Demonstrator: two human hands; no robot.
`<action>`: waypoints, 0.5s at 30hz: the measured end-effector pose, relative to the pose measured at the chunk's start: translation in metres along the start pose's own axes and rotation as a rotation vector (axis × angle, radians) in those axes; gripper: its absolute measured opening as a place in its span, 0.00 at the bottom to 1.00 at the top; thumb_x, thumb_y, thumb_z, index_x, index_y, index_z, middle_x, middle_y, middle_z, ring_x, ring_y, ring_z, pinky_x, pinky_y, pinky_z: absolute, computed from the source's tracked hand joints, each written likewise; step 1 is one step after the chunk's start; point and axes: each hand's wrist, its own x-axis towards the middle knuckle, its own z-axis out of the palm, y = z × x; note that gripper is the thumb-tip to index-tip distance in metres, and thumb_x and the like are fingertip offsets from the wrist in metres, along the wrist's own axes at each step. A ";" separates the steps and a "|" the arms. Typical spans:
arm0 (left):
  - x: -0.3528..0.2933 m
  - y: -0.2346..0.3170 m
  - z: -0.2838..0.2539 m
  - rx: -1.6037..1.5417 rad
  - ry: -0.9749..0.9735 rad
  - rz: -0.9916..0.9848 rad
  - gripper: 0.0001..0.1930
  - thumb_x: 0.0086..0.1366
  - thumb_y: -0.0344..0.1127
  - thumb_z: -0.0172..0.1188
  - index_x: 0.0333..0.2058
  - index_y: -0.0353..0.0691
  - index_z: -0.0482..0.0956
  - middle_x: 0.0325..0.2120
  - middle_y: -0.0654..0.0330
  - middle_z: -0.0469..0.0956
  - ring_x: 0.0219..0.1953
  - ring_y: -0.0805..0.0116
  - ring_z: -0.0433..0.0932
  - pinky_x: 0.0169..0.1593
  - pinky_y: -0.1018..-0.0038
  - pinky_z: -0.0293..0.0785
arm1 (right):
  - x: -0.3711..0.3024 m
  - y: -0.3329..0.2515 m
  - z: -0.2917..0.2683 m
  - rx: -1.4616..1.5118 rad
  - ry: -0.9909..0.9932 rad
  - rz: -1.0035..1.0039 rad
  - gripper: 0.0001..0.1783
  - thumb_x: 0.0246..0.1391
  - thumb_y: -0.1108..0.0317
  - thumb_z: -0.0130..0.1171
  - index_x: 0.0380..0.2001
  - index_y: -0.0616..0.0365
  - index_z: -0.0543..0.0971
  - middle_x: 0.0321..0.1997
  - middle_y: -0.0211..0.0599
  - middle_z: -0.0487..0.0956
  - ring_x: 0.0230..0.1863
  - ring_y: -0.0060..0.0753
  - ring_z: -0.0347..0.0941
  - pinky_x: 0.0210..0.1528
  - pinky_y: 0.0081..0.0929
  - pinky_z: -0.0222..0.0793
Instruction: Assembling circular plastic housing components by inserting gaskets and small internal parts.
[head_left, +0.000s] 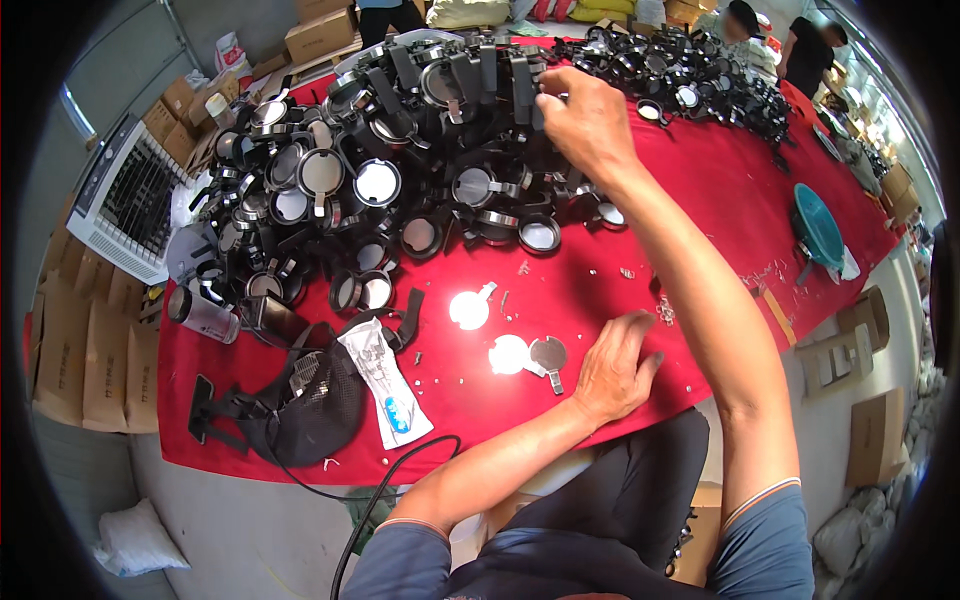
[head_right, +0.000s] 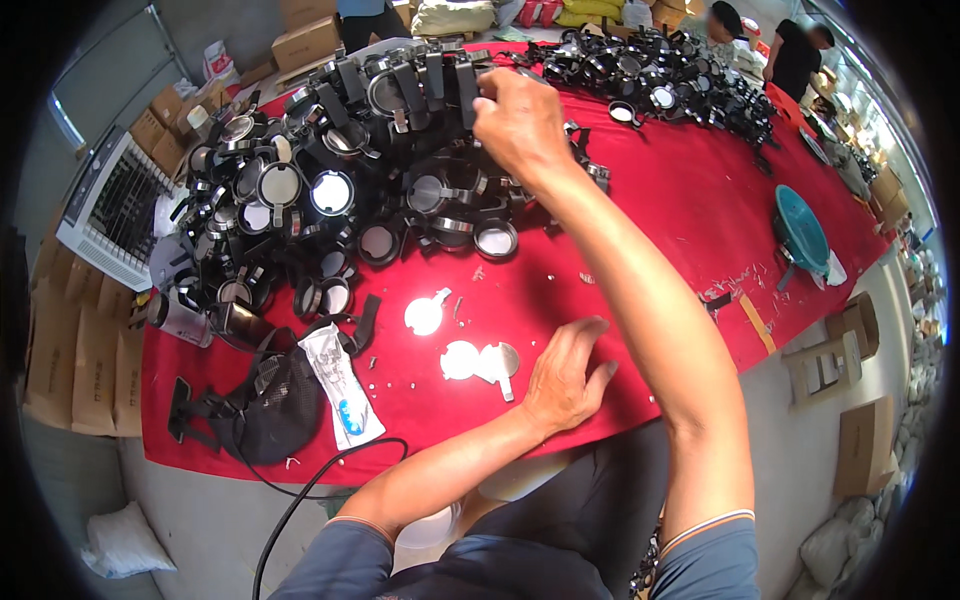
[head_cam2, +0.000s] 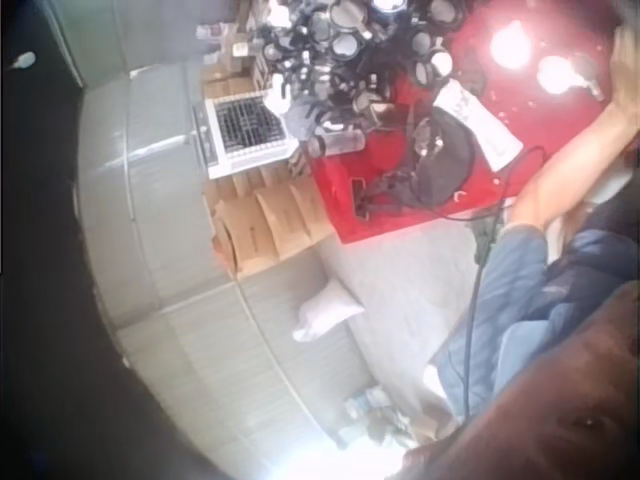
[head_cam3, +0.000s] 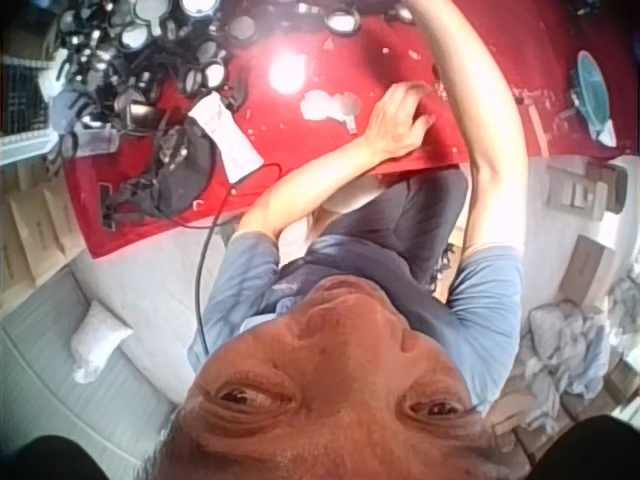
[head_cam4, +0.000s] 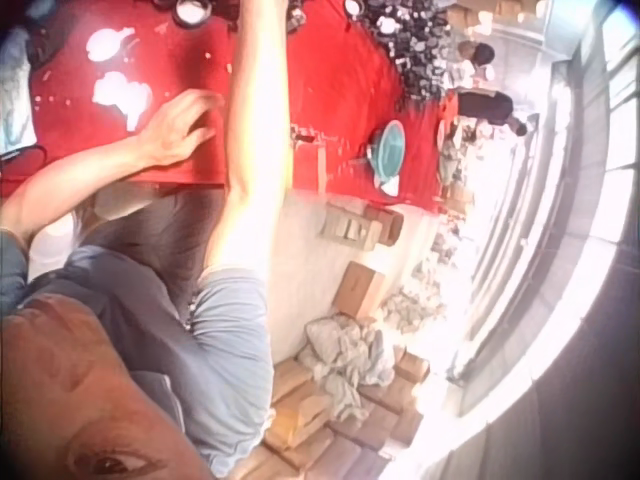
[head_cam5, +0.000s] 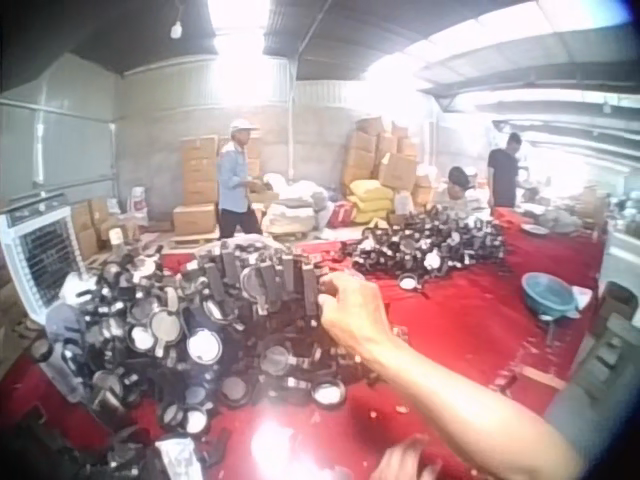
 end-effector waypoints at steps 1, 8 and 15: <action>0.001 0.000 -0.001 0.017 -0.004 0.006 0.28 0.63 0.30 0.68 0.60 0.30 0.73 0.57 0.40 0.75 0.57 0.38 0.77 0.61 0.52 0.77 | -0.010 0.006 -0.015 0.016 0.000 0.038 0.19 0.61 0.64 0.64 0.52 0.59 0.87 0.50 0.49 0.89 0.54 0.49 0.87 0.61 0.40 0.80; 0.004 -0.002 -0.002 0.035 0.026 0.051 0.24 0.66 0.32 0.68 0.58 0.31 0.76 0.55 0.41 0.79 0.59 0.40 0.78 0.62 0.54 0.77 | -0.063 0.111 -0.109 0.052 -0.205 0.386 0.16 0.64 0.67 0.65 0.52 0.59 0.88 0.39 0.38 0.91 0.32 0.25 0.86 0.37 0.30 0.84; 0.000 -0.004 0.001 0.002 0.004 0.015 0.23 0.65 0.31 0.67 0.57 0.31 0.75 0.54 0.41 0.78 0.56 0.39 0.78 0.60 0.53 0.77 | -0.103 0.136 -0.154 -0.071 -0.343 0.523 0.22 0.61 0.58 0.72 0.54 0.59 0.87 0.39 0.44 0.90 0.35 0.32 0.88 0.41 0.33 0.85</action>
